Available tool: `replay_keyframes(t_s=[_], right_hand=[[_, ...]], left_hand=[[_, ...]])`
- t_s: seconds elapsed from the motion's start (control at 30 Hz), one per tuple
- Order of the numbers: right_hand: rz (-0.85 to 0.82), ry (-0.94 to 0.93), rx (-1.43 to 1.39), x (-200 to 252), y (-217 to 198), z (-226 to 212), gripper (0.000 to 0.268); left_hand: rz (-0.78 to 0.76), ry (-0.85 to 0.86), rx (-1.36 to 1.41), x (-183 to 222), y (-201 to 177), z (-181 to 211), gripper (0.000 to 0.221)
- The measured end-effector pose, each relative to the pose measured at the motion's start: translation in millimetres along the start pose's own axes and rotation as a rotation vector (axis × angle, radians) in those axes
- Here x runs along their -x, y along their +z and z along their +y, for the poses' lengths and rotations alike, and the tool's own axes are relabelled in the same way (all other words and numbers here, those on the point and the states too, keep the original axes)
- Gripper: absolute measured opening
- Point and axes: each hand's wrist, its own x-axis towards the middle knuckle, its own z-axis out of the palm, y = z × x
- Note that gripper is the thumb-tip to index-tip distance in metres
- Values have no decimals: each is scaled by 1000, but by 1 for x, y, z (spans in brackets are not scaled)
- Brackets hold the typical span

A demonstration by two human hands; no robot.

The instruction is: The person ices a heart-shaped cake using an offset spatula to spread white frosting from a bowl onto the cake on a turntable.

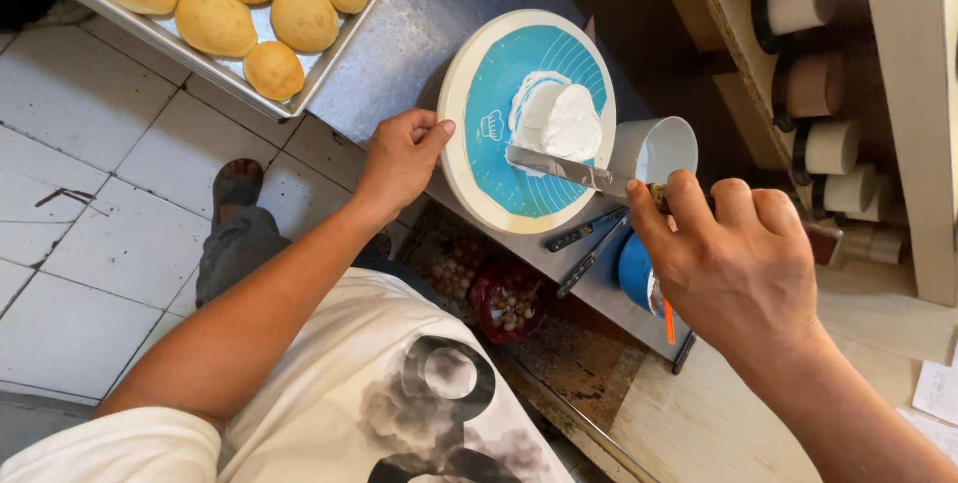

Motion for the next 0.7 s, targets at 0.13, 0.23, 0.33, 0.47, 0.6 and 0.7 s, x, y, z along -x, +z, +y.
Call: replay_keyframes(t_s=[0.13,0.23,0.33,0.47,0.6,0.7], right_hand=[[-19,-1,22,-2,2,3,16],[-40,-11,45,-2,5,4,18],[-25,-1,53,-3,8,6,13],[-17,-1,69,-6,13,9,13],[-15,-11,117,-11,17,13,8],[4,-5,110,-15,23,16,13]], left_hand=[[4,15,-16,0,0,-2,20],[7,-8,-44,2,0,-1,20],[9,-7,-68,2,0,-6,21],[7,17,-48,4,1,-10,21],[-8,-31,-67,12,1,-2,22],[-2,-31,-68,14,3,-10,24]])
